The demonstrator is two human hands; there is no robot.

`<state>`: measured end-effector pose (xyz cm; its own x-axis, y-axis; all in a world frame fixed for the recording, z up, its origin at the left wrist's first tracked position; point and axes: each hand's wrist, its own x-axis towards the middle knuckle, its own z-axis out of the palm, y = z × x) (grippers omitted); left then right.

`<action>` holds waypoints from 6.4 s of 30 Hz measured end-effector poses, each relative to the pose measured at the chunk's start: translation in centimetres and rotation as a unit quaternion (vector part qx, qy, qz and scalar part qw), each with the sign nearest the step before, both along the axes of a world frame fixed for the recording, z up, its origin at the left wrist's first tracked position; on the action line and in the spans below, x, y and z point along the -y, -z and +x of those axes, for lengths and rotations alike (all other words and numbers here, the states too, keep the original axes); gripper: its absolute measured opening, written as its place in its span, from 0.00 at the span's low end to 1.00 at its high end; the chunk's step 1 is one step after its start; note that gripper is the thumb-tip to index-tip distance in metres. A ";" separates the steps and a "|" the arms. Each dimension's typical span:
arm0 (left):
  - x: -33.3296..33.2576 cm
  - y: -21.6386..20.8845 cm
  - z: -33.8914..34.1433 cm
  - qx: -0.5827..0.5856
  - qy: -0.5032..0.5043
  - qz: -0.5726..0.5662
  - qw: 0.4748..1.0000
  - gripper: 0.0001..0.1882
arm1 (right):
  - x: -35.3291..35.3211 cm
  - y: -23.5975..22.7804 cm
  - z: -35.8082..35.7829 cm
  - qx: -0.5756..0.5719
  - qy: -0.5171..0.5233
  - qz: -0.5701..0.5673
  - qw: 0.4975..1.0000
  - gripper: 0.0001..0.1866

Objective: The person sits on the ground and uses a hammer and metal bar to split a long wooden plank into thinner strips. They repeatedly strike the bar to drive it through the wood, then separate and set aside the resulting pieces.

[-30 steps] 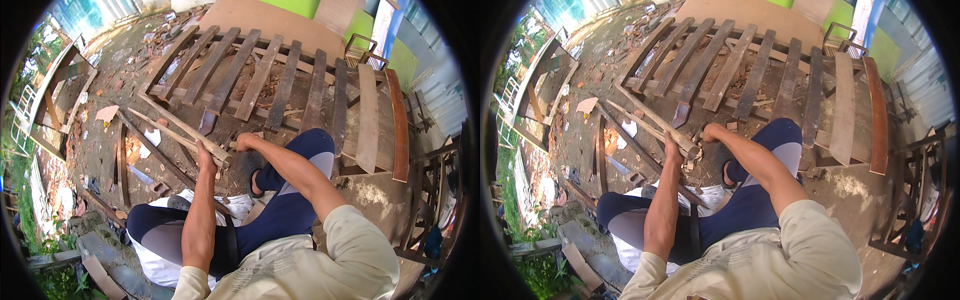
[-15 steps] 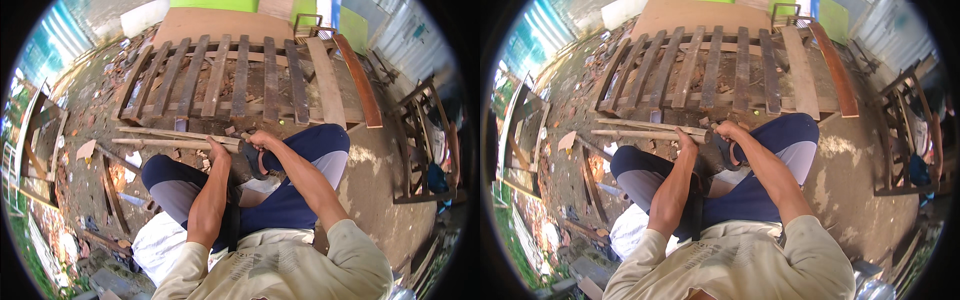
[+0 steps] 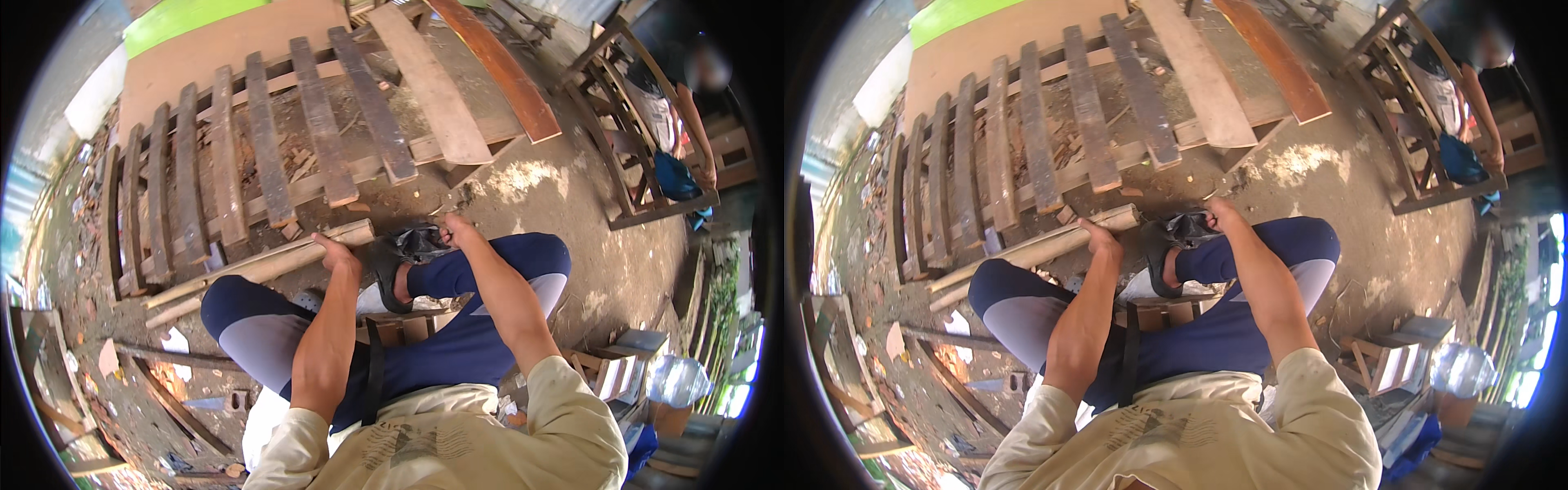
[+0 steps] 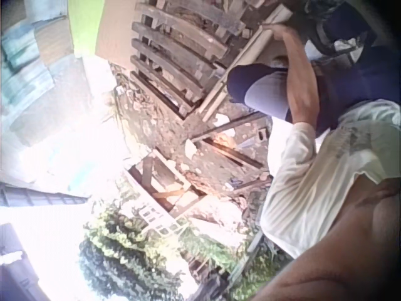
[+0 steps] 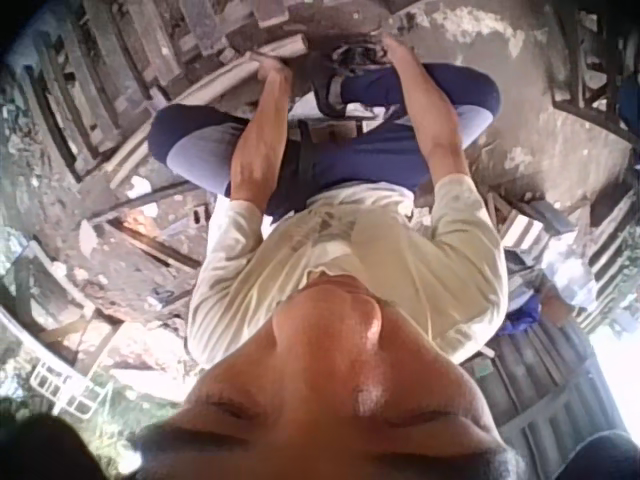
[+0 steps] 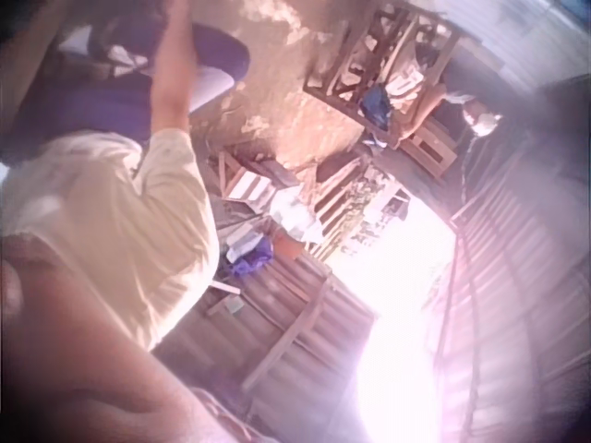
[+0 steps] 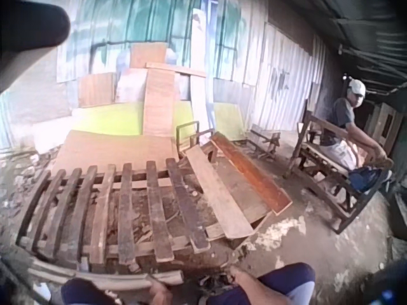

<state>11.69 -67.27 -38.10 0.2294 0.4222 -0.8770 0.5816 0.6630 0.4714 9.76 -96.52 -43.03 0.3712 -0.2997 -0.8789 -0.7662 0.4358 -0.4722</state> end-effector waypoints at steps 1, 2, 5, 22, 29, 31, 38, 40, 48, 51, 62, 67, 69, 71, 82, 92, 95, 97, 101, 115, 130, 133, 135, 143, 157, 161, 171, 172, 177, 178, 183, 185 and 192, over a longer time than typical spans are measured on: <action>1.2 0.2 -0.1 0.037 -0.020 -0.023 0.999 0.53 | 1.9 0.4 -0.3 0.004 0.044 -0.016 0.999 0.06; 2.1 0.4 -0.2 0.073 -0.040 -0.046 0.995 0.52 | 3.7 0.9 -0.9 0.021 0.085 -0.042 0.995 0.05; 3.3 1.3 -0.1 0.057 -0.034 -0.069 0.995 0.50 | 7.1 1.3 -2.0 0.069 0.179 -0.106 0.976 0.07; 3.1 -0.8 0.7 0.109 -0.021 -0.059 0.992 0.47 | -6.8 -4.5 1.8 0.135 -0.302 -0.032 0.943 0.35; -0.6 -1.5 -1.2 0.227 0.040 -0.075 0.970 0.45 | -13.5 -10.5 5.1 0.125 -0.443 0.080 0.884 0.48; -2.1 -1.2 -2.0 0.213 0.019 -0.048 0.976 0.47 | -14.9 -12.0 6.0 0.104 -0.531 0.034 0.840 0.50; -6.0 -0.9 -5.3 0.167 -0.011 0.021 0.986 0.49 | -21.9 -9.0 7.7 0.151 -0.816 -0.202 0.520 0.59; -6.9 -0.6 -6.6 0.150 -0.012 0.046 0.988 0.47 | -24.4 -9.6 7.6 0.123 -0.860 -0.189 0.458 0.63; -9.9 -3.3 -10.0 0.172 0.009 0.123 0.977 0.46 | -33.1 -11.5 4.5 0.106 -0.813 -0.016 0.572 0.61; -12.0 -2.4 -12.1 0.138 0.018 0.169 0.976 0.44 | -35.4 -12.1 1.7 0.094 -0.800 -0.012 0.593 0.61; -15.3 -2.9 -15.6 0.160 -0.032 0.174 0.971 0.54 | -39.8 -9.7 -2.5 0.192 -0.813 -0.133 0.534 0.65; -16.5 -2.8 -15.9 0.087 0.010 0.166 0.982 0.59 | -41.1 -7.5 -2.5 0.173 -0.805 -0.088 0.560 0.64; -16.8 -2.6 -16.4 0.074 0.029 0.189 0.979 0.61 | -40.9 -8.9 -3.5 0.152 -0.785 -0.020 0.600 0.61; -17.4 -2.3 -17.2 0.023 0.073 0.220 0.972 0.61 | -40.8 -10.9 -4.6 0.126 -0.774 0.043 0.619 0.58; -18.1 -3.1 -16.1 0.161 -0.040 -0.008 0.986 0.55 | -38.5 -5.1 -3.6 0.086 -0.687 0.233 0.683 0.45; -19.5 6.3 -15.8 0.278 -0.164 -0.056 0.945 0.49 | -38.8 -7.3 -5.4 0.143 -0.766 0.074 0.622 0.52; -18.4 4.9 -16.2 0.315 -0.180 -0.076 0.929 0.48 | -38.2 -6.6 -5.5 0.150 -0.775 0.048 0.612 0.54; -18.1 4.0 -16.9 0.337 -0.182 -0.052 0.922 0.44 | -38.7 -6.5 -5.9 0.167 -0.779 0.009 0.605 0.56; -19.6 3.3 -16.3 0.382 -0.224 -0.040 0.896 0.38 | -40.5 -7.3 -5.8 0.195 -0.769 -0.023 0.609 0.57; -26.3 -3.7 -20.0 0.307 -0.222 0.004 0.926 0.47 | -48.0 -10.6 -8.7 0.178 -0.783 -0.041 0.594 0.59; -27.1 -2.9 -20.6 0.283 -0.240 -0.007 0.929 0.37 | -46.9 -12.4 -8.9 0.094 -0.768 0.143 0.617 0.46; -27.0 -2.5 -21.5 0.262 -0.213 0.005 0.941 0.37 | -46.3 -11.5 -8.8 0.111 -0.786 0.151 0.590 0.46; -27.1 -3.1 -22.2 0.218 -0.164 0.030 0.962 0.42 | -46.1 -11.1 -8.9 0.097 -0.776 0.202 0.589 0.46; -25.5 -4.7 -25.2 0.110 -0.073 0.062 0.989 0.57 | -46.2 -8.9 -11.6 0.212 -0.798 0.179 0.536 0.36; -20.6 -4.2 -26.2 0.160 -0.100 0.032 0.981 0.49 | -46.2 -5.6 -11.4 0.229 -0.822 0.156 0.497 0.50; -20.7 -6.0 -25.1 0.216 -0.133 0.035 0.967 0.49 | -44.1 -14.0 -8.2 0.305 -0.881 0.108 0.346 0.62; -22.0 -7.6 -24.3 0.246 -0.062 -0.009 0.967 0.36 | -42.1 -16.3 -6.9 0.456 -0.853 0.040 0.250 0.59; -22.1 -9.0 -24.6 0.264 -0.053 -0.018 0.963 0.34 | -42.0 -16.7 -6.8 0.472 -0.838 0.052 0.268 0.57; -22.6 -11.7 -24.8 0.304 -0.072 -0.016 0.950 0.29 | -42.4 -19.8 -5.5 0.444 -0.852 0.016 0.279 0.52; -22.6 -12.2 -24.9 0.307 -0.082 -0.021 0.948 0.28 | -42.6 -20.5 -5.5 0.444 -0.855 0.003 0.267 0.52; -23.1 -13.2 -25.3 0.319 -0.093 -0.034 0.943 0.22 | -43.1 -21.3 -5.4 0.455 -0.854 0.004 0.251 0.51; -23.0 -13.0 -25.3 0.316 -0.099 -0.027 0.943 0.22 | -43.1 -20.9 -5.3 0.470 -0.848 0.011 0.243 0.51; -23.2 -12.5 -27.4 0.281 -0.133 0.037 0.950 0.22 | -42.9 -19.5 -3.7 0.481 -0.834 0.025 0.269 0.49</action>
<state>-15.72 -44.03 -25.61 0.5298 0.5860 -0.6131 0.0409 0.7044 0.7086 6.08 -53.58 -23.49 0.0163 0.9921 -0.1241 0.5505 -0.1125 -0.8272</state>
